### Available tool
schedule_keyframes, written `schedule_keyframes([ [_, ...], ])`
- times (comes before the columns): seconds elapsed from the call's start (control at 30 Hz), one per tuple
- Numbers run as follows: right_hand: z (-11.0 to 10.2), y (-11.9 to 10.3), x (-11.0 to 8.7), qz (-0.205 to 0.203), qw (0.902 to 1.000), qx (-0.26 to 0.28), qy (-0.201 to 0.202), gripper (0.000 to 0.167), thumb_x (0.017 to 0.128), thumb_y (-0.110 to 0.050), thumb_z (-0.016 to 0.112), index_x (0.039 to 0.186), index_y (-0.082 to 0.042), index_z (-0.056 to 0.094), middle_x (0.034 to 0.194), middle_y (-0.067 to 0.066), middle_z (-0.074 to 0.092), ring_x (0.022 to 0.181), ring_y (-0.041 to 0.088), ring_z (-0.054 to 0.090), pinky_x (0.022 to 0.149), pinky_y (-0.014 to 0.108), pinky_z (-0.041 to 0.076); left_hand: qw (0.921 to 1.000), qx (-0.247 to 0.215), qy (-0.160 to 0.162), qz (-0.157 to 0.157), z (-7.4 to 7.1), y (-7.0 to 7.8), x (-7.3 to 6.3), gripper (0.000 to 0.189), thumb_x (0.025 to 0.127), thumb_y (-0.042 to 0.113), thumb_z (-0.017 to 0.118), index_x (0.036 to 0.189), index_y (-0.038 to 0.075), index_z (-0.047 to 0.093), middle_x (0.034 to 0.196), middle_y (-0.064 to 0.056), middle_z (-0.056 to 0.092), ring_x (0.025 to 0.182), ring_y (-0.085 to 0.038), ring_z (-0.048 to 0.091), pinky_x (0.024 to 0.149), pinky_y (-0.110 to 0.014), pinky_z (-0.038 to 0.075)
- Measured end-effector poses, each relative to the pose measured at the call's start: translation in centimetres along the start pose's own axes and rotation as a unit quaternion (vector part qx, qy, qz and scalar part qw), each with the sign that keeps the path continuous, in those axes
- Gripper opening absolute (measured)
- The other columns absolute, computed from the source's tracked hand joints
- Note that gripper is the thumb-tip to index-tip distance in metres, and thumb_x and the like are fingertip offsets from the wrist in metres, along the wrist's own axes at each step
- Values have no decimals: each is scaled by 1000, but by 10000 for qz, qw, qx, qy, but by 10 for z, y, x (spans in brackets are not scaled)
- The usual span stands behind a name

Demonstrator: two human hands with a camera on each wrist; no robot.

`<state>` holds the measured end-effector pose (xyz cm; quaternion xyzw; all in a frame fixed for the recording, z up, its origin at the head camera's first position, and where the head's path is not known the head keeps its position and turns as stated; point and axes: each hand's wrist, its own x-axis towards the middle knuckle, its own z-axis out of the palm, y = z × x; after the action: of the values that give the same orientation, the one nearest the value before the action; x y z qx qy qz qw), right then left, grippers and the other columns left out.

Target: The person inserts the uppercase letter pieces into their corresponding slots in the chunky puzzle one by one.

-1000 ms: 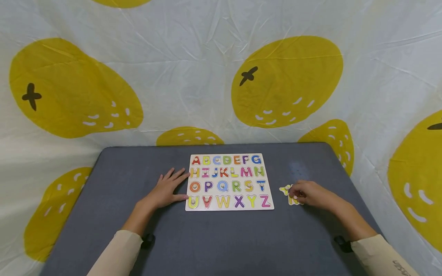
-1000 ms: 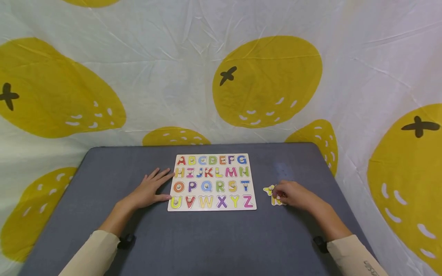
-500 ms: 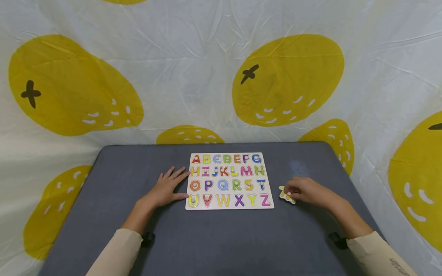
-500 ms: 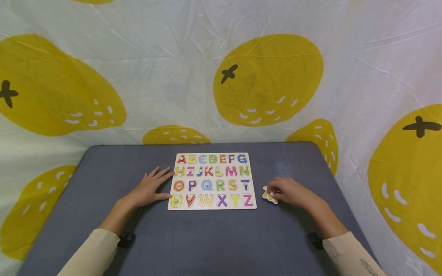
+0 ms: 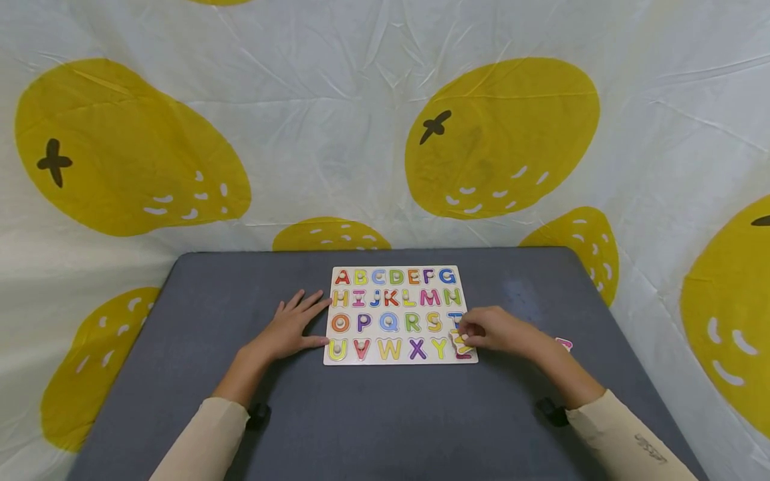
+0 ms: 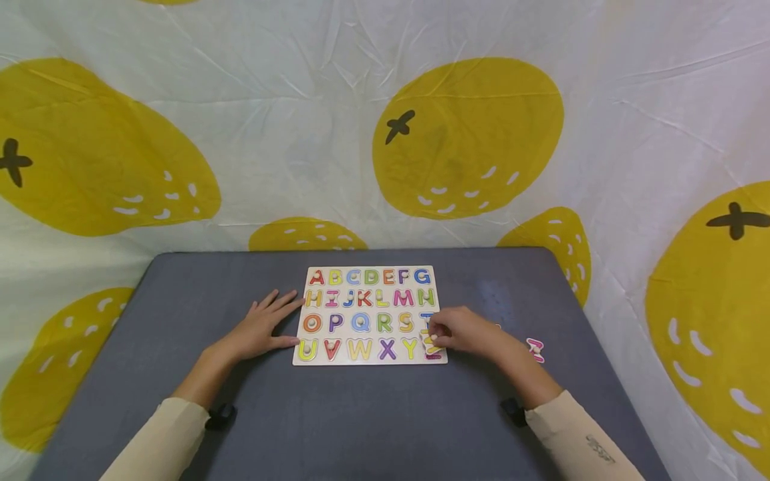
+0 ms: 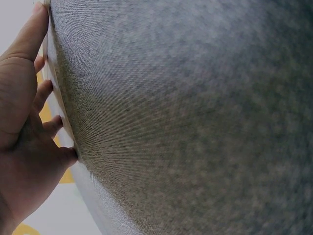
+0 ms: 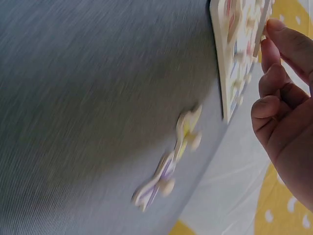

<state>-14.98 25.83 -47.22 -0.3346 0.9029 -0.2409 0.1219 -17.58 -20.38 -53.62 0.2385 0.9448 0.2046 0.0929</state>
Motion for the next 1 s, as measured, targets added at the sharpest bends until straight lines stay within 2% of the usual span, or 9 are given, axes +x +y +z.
schedule_keyframes([
  [0.23, 19, -14, 27, -49, 9999, 11, -87, 10, 91, -13, 80, 89, -15, 71, 76, -11, 56, 69, 3, 52, 63, 19, 45, 10000, -3, 33, 47, 2, -1, -1, 90, 88, 55, 77, 163, 23, 36, 170, -12, 29, 156, -51, 15, 115, -81, 12],
  [0.47, 39, -33, 52, -408, 9988, -251, 124, 14, 88, -18, 83, 84, -18, 69, 80, -6, 59, 73, 6, 52, 66, 21, 45, 9999, -14, 111, 108, 1, -1, 0, 89, 88, 52, 78, 162, 23, 38, 170, -11, 30, 157, -50, 16, 115, -81, 13],
  [0.63, 51, -48, 64, -513, 9967, -559, 303, 19, 88, -25, 84, 82, -20, 67, 84, -4, 59, 74, 6, 53, 68, 22, 46, 9998, 9, 145, 134, 1, -1, -1, 88, 88, 52, 78, 162, 23, 38, 170, -11, 30, 156, -50, 16, 115, -81, 14],
  [0.8, 62, -58, 75, -553, 9940, -858, 396, 24, 87, -30, 85, 80, -20, 64, 81, -4, 56, 70, 5, 50, 63, 21, 42, 9998, -9, 160, 137, 0, 0, -1, 88, 88, 50, 79, 162, 22, 38, 169, -12, 31, 156, -51, 16, 115, -81, 14],
  [1.0, 75, -66, 86, -361, 9899, -1304, 426, 29, 85, -36, 85, 78, -21, 62, 78, -10, 47, 67, 4, 42, 57, 21, 34, 9998, 25, 135, 133, 1, 0, -1, 89, 88, 52, 78, 162, 23, 38, 169, -11, 31, 156, -50, 17, 115, -81, 14],
])
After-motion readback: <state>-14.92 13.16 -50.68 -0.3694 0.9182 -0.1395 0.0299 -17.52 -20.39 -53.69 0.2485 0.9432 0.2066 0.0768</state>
